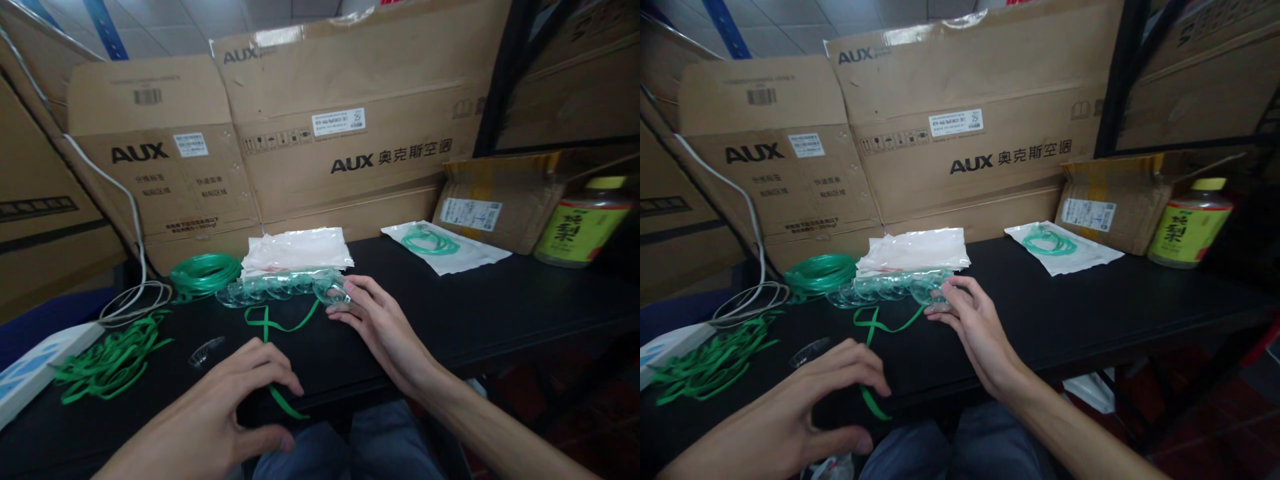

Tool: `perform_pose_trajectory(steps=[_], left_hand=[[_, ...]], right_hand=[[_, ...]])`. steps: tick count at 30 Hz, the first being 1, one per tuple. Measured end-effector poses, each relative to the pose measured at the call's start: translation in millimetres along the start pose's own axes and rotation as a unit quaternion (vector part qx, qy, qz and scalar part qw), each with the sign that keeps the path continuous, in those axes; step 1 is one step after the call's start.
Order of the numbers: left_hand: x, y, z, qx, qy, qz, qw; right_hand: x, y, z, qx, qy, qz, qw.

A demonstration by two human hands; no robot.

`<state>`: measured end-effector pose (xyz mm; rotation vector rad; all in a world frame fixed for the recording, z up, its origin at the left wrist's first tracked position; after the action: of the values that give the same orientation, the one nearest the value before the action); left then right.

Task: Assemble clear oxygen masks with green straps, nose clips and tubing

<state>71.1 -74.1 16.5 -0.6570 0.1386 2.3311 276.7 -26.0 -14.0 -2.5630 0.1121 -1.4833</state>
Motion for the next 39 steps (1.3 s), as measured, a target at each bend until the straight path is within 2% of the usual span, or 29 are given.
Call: perform_pose_trajectory(steps=[5,12,16,22,39], left_hand=[[4,-13,-5,-0.029,0.008,-0.033,0.999],[17,-26,3,-0.199,0.063,0.001,0.978],[19,-27,-1,-0.263,0.069,0.000,0.962],[20,-25,-4,-0.271,0.074,-0.015,0.960],[18,-26,-6,-0.246,0.095,-0.029,0.964]], right_hand=[[1,3,-5,0.018,0.034,-0.026,0.999],[-2,7,-9,0.054,0.074,-0.062,0.994],[-4,8,-12,0.089,0.099,-0.080,0.988],[-3,8,-12,0.093,0.159,-0.044,0.982],[-7,9,-15,0.120,0.198,-0.070,0.970]])
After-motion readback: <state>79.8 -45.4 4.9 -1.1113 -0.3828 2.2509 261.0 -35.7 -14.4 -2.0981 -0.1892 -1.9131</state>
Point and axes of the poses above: each hand's wrist, its own y-axis away from the middle knuckle, its own z-axis out of the back of the hand, x = y × z, the point moved 5 cm from there along -y, towards the middle knuckle, and after that the axes turned 5 degrees about y, right-handed, at the moved point
